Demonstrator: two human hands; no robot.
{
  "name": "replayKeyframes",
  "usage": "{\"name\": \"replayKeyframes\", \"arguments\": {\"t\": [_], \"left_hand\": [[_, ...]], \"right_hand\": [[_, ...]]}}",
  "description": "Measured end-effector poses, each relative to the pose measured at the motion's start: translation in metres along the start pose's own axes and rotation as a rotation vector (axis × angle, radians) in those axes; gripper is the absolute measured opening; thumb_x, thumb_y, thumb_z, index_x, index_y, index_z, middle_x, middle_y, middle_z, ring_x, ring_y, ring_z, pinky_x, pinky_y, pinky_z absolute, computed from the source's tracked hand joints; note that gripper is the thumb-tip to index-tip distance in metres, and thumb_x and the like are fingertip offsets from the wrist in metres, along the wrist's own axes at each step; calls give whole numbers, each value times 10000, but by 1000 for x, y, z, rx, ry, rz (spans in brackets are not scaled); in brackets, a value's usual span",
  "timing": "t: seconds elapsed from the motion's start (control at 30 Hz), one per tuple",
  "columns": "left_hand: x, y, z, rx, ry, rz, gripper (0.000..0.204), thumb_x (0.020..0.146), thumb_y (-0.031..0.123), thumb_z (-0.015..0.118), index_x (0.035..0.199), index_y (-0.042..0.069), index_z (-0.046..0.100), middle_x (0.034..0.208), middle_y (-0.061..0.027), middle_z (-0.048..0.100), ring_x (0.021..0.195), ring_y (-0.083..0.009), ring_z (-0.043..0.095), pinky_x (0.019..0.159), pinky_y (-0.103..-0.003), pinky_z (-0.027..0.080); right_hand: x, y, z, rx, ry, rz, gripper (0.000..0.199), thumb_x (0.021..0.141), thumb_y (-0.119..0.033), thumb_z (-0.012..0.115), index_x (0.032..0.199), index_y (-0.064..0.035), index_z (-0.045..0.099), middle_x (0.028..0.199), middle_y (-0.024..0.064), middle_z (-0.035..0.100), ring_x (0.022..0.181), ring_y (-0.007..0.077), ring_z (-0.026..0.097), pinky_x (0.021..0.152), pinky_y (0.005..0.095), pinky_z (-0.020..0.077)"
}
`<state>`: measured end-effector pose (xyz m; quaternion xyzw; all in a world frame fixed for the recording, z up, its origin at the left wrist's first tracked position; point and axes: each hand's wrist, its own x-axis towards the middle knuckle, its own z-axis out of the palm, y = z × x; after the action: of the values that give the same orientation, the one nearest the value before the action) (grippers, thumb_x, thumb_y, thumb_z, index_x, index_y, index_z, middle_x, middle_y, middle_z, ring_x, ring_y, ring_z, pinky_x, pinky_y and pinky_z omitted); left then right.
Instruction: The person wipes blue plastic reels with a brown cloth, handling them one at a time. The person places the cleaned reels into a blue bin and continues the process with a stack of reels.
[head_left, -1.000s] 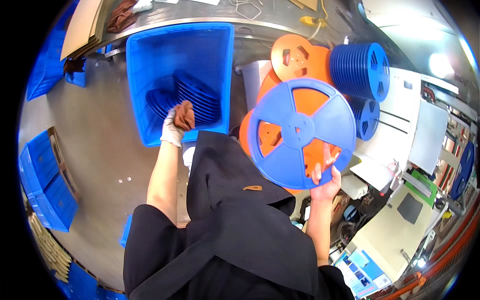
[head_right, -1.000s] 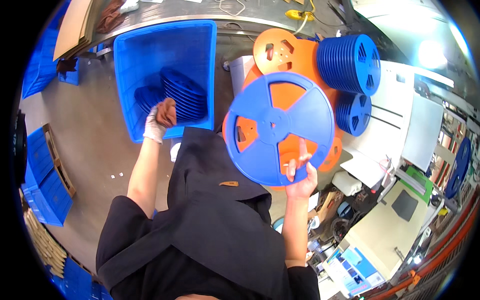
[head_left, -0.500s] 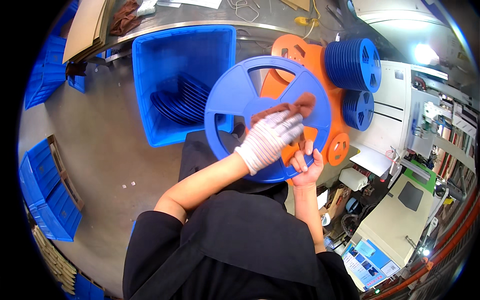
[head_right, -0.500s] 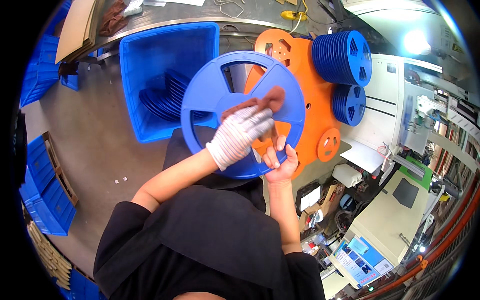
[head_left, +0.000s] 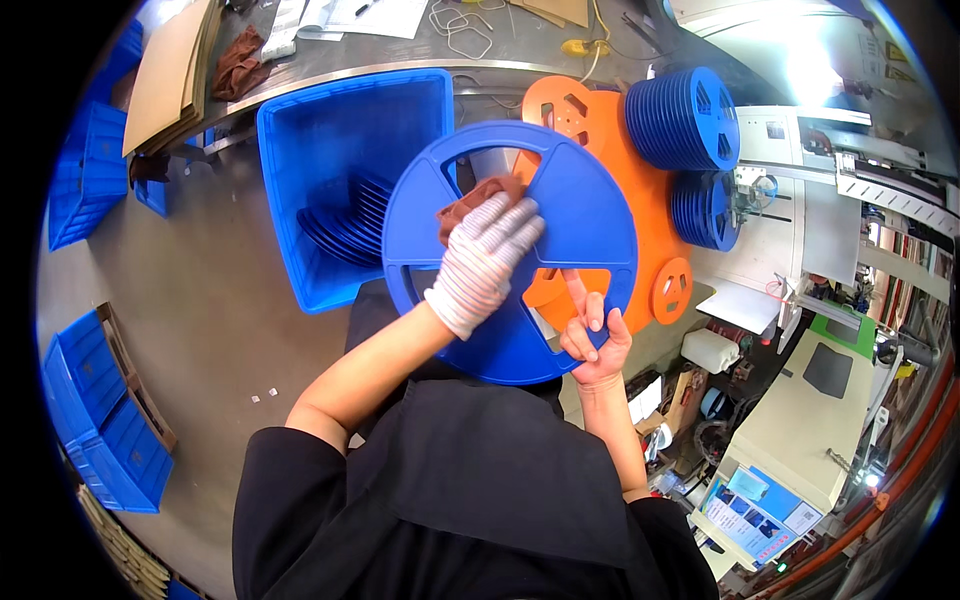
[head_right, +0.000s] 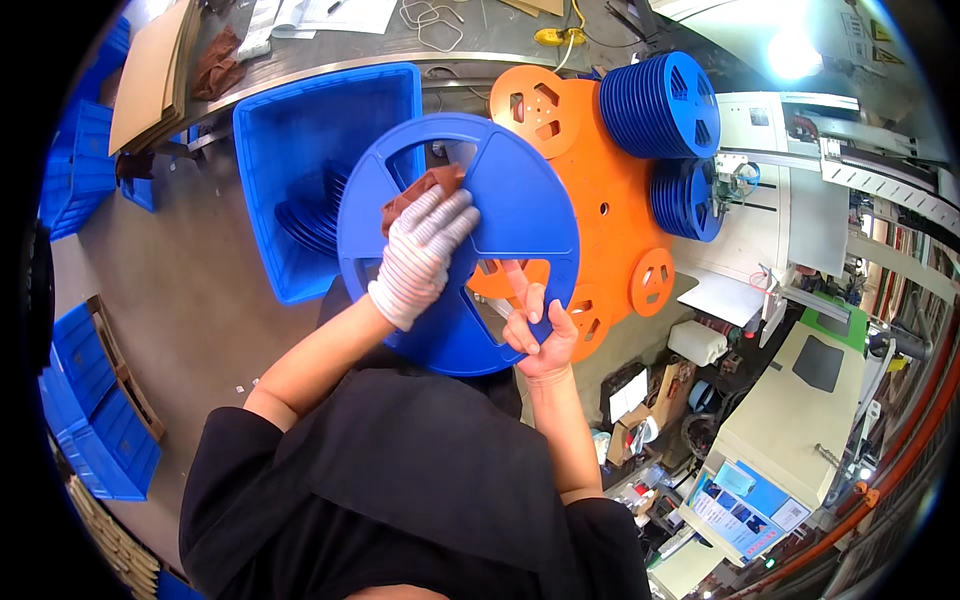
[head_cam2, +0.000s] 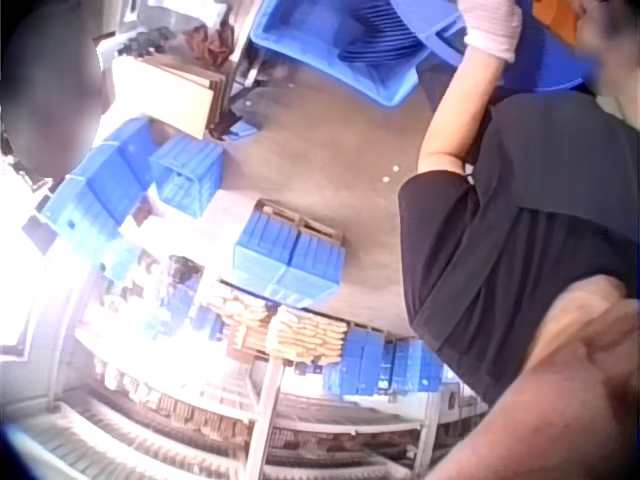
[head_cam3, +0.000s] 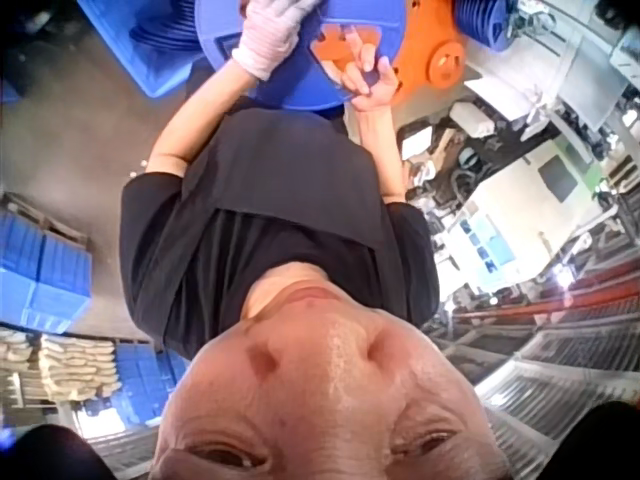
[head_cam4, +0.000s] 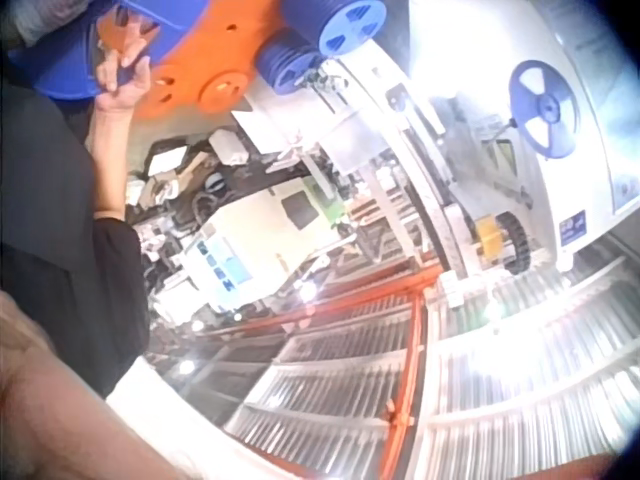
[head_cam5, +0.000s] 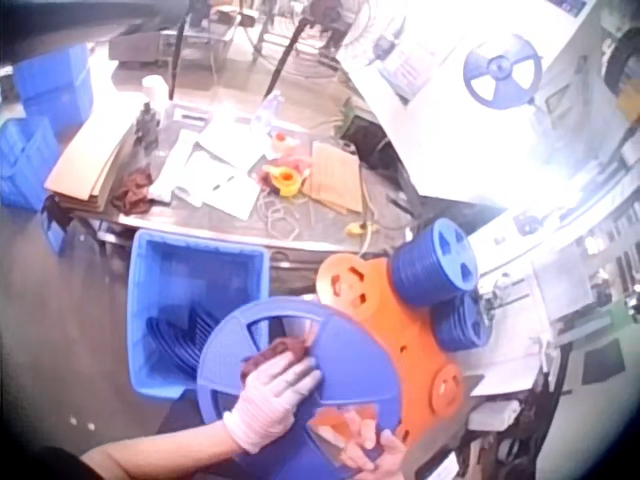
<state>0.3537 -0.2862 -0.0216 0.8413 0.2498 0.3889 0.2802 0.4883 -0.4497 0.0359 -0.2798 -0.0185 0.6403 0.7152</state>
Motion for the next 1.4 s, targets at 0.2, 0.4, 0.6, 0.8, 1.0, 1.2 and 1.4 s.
{"name": "replayKeyframes", "arguments": {"t": [0.2,0.4,0.6,0.8,1.0,1.2,1.4], "left_hand": [[44,23,0,-197,-109,327,421,683,92,599,1102,77,633,1167,-101,616,1082,-301,583,899,-416,487],[30,19,2,-247,-106,182,397,711,28,555,1094,74,649,1153,-115,629,1098,-334,582,958,-441,454],[43,4,0,-294,-80,97,382,736,46,573,1112,51,641,1147,-157,626,1091,-366,585,949,-435,466],[38,29,17,-291,-149,316,411,690,126,626,1100,103,644,1124,-132,627,1116,-324,576,946,-427,474],[61,-18,8,-142,15,143,403,680,38,605,1081,62,640,1111,-156,629,1070,-355,592,910,-428,492],[45,1,10,-259,-167,119,384,713,68,588,1093,71,642,1139,-125,636,1102,-369,573,926,-448,479],[-26,4,-18,-343,-323,173,451,624,-13,572,1058,68,663,1102,-105,647,1069,-343,581,913,-433,476]], "right_hand": [[-6,8,13,-70,40,40,345,951,-298,534,768,-35,406,1523,127,294,412,84,396,433,245,289],[-15,9,7,-79,84,-22,354,966,-325,511,792,-30,420,1488,153,330,426,84,390,437,248,281],[-10,8,19,-83,36,15,363,973,-341,499,792,-36,421,1526,134,260,434,80,394,441,252,293],[-7,12,18,-94,152,29,404,975,-380,491,772,-41,404,1565,133,170,434,81,389,446,249,291],[0,13,29,-131,-7,43,415,982,-397,472,784,-38,408,1538,135,244,435,82,376,447,242,279],[0,11,26,-142,86,47,433,980,-420,465,784,-40,403,1548,146,223,425,81,369,446,240,285],[-17,0,2,31,109,-118,397,967,-369,521,782,-38,406,1548,138,232,438,90,394,436,242,297]]}}
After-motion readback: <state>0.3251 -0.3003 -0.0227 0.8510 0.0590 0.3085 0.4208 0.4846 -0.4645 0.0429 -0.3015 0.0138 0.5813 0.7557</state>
